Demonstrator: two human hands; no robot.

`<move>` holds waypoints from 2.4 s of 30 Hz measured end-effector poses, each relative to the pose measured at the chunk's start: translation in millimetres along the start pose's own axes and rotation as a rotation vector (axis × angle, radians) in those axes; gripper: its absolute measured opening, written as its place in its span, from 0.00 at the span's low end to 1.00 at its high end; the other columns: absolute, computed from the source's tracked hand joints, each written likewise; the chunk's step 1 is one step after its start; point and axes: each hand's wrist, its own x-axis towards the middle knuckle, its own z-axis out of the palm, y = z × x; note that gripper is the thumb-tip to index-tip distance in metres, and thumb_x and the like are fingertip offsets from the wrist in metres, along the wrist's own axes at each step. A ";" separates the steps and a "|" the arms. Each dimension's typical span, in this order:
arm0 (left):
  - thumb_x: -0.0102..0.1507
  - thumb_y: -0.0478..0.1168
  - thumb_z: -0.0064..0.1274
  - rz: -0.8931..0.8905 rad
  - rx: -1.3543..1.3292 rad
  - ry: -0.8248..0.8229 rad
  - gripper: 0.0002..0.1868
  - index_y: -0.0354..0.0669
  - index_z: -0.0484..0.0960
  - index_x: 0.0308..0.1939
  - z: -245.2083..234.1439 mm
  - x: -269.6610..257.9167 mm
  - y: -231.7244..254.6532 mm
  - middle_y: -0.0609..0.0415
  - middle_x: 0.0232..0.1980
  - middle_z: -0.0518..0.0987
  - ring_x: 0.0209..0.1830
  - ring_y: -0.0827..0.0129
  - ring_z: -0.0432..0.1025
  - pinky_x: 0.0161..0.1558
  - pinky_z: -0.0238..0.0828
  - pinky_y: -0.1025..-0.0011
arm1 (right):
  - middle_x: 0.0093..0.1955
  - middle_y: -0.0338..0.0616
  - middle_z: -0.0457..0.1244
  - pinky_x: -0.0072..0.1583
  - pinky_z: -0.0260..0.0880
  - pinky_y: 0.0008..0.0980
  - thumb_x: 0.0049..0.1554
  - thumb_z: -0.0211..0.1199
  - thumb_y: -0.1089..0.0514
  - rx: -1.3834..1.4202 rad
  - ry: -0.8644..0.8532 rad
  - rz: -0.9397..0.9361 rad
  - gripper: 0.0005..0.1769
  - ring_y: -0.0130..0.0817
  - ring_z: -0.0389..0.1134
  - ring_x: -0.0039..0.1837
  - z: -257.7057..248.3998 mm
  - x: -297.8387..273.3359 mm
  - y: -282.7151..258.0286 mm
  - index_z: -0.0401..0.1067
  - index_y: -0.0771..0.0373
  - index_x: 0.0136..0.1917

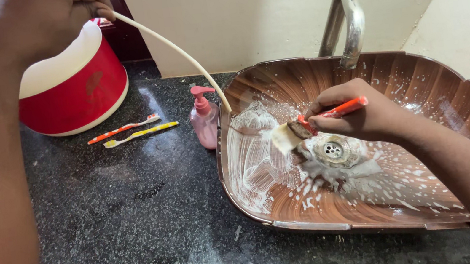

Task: The person applies a white cleaning substance to the surface of a brown washbasin and spreads it using a paintbrush.

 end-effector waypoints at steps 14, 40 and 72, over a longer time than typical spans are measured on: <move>0.75 0.39 0.51 0.031 -0.221 0.206 0.09 0.40 0.85 0.52 23.3 14.6 45.6 0.46 0.47 0.85 0.44 0.59 0.79 0.45 0.74 0.61 | 0.43 0.43 0.74 0.52 0.79 0.25 0.55 0.68 0.53 0.477 -0.156 -0.006 0.11 0.25 0.76 0.47 31.8 12.8 -1.4 0.82 0.62 0.46; 0.64 0.47 0.59 0.049 -0.278 0.006 0.07 0.58 0.91 0.38 105.0 55.8 190.6 0.63 0.34 0.80 0.46 0.71 0.67 0.56 0.43 0.59 | 0.35 0.38 0.73 0.39 0.73 0.25 0.55 0.66 0.49 0.246 -0.239 0.093 0.14 0.22 0.71 0.38 4.6 -15.5 -38.1 0.83 0.60 0.46; 0.59 0.49 0.64 0.335 -0.184 -0.219 0.07 0.57 0.90 0.38 149.2 46.5 226.7 0.61 0.42 0.83 0.55 0.67 0.69 0.61 0.45 0.55 | 0.41 0.41 0.75 0.48 0.78 0.30 0.55 0.65 0.49 0.257 -0.142 0.035 0.15 0.28 0.76 0.44 22.5 -15.1 -35.2 0.82 0.58 0.50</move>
